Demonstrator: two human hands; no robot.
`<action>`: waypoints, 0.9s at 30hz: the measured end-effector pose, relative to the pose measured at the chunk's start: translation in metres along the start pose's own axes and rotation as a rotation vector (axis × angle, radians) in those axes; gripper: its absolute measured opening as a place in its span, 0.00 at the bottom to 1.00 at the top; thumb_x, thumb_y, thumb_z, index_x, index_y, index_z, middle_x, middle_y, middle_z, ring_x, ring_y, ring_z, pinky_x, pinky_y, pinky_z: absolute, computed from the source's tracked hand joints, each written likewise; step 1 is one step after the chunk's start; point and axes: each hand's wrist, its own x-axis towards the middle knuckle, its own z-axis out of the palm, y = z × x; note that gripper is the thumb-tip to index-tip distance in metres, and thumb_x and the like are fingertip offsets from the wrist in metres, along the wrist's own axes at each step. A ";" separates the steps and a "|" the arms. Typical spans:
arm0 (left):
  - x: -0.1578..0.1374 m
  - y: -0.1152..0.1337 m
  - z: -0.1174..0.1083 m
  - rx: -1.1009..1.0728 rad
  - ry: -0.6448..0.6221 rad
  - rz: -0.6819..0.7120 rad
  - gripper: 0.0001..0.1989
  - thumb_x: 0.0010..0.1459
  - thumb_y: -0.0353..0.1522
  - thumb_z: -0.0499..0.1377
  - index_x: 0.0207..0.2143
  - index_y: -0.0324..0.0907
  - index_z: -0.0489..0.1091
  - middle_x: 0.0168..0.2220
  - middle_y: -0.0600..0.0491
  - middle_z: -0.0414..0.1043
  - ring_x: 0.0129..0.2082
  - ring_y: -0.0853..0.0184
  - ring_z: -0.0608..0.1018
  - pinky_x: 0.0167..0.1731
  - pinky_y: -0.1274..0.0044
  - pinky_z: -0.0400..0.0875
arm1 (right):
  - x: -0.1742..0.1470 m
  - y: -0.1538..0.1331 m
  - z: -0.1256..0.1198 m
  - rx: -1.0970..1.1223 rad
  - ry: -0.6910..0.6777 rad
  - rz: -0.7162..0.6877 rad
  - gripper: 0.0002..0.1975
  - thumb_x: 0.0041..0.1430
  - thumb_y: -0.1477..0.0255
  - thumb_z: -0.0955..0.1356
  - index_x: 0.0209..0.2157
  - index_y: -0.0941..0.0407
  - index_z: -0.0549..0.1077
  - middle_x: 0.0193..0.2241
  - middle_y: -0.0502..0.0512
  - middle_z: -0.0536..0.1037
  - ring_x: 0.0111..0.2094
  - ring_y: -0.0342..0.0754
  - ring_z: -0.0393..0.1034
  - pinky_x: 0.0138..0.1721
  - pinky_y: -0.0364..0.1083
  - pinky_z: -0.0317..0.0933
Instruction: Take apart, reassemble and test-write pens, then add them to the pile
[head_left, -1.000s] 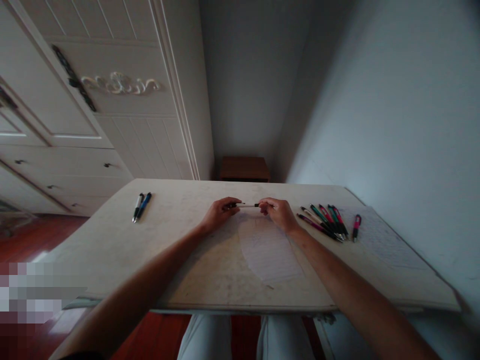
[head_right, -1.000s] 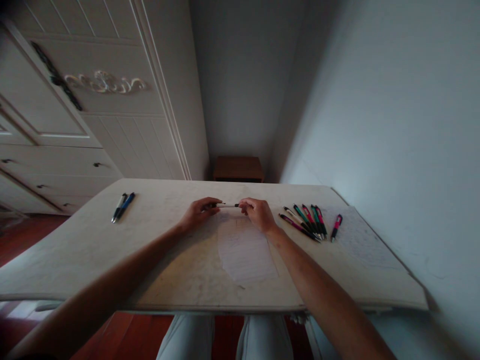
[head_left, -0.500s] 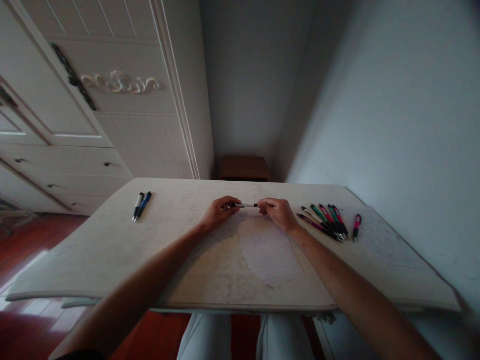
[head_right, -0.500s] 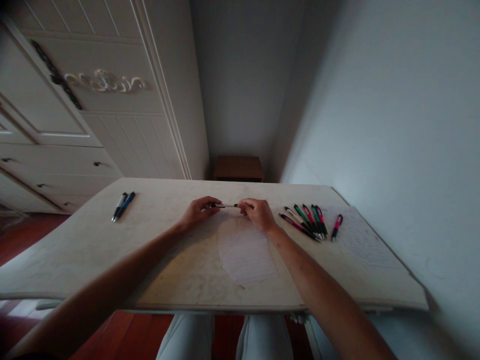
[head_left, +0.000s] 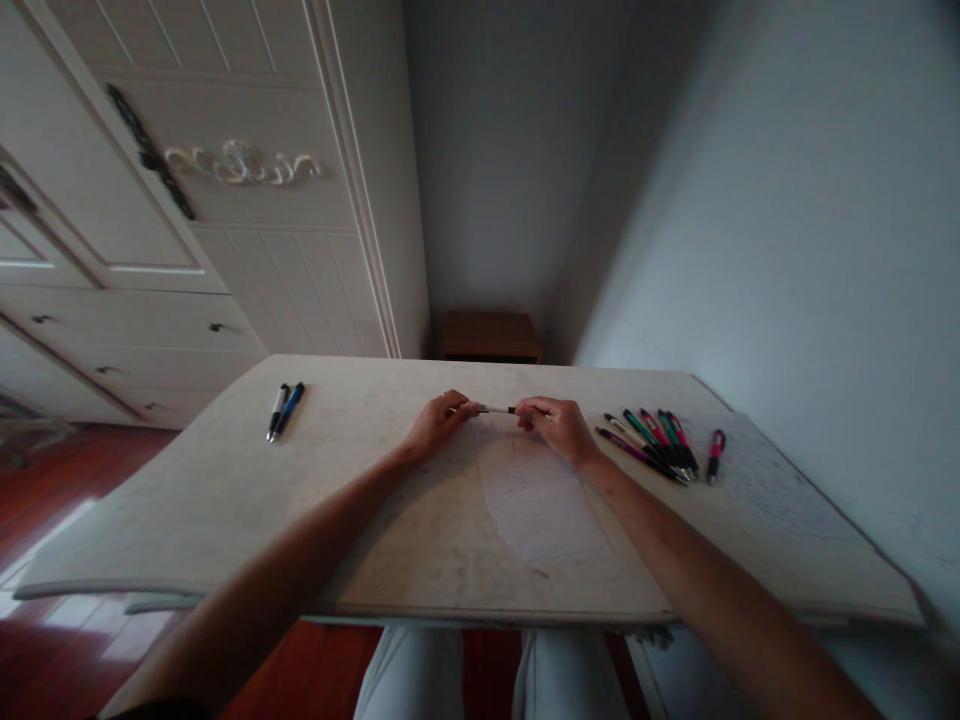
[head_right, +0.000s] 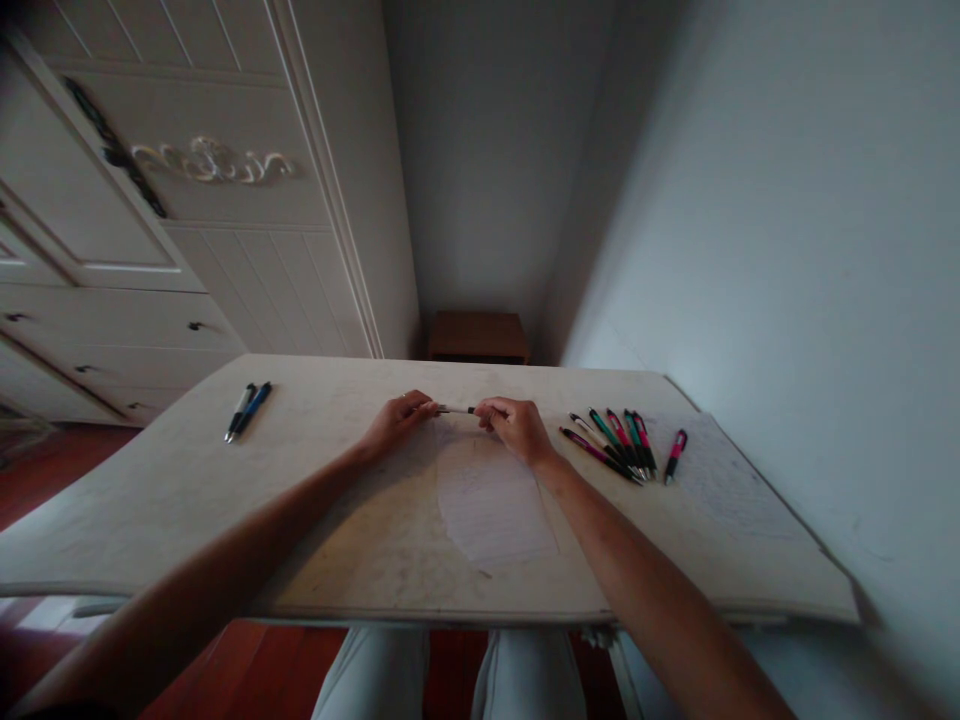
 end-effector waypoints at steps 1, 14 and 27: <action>-0.001 0.000 0.000 -0.025 -0.001 -0.006 0.17 0.56 0.44 0.57 0.32 0.39 0.74 0.33 0.50 0.73 0.34 0.64 0.74 0.35 0.74 0.68 | 0.000 0.000 0.000 0.007 -0.004 0.002 0.16 0.59 0.60 0.66 0.31 0.58 0.79 0.22 0.53 0.78 0.24 0.45 0.72 0.30 0.43 0.65; -0.005 0.005 0.001 -0.087 0.013 -0.066 0.23 0.60 0.49 0.50 0.33 0.38 0.71 0.29 0.52 0.70 0.30 0.66 0.72 0.32 0.75 0.66 | -0.001 -0.002 0.001 0.019 -0.013 -0.003 0.16 0.59 0.60 0.67 0.32 0.57 0.79 0.23 0.53 0.78 0.25 0.46 0.73 0.31 0.44 0.65; -0.004 -0.002 0.004 -0.195 0.038 -0.025 0.26 0.52 0.45 0.62 0.48 0.38 0.67 0.39 0.48 0.73 0.37 0.65 0.75 0.34 0.76 0.69 | 0.000 -0.001 0.001 0.017 0.013 -0.005 0.16 0.58 0.59 0.67 0.32 0.57 0.79 0.23 0.53 0.78 0.25 0.46 0.72 0.31 0.44 0.65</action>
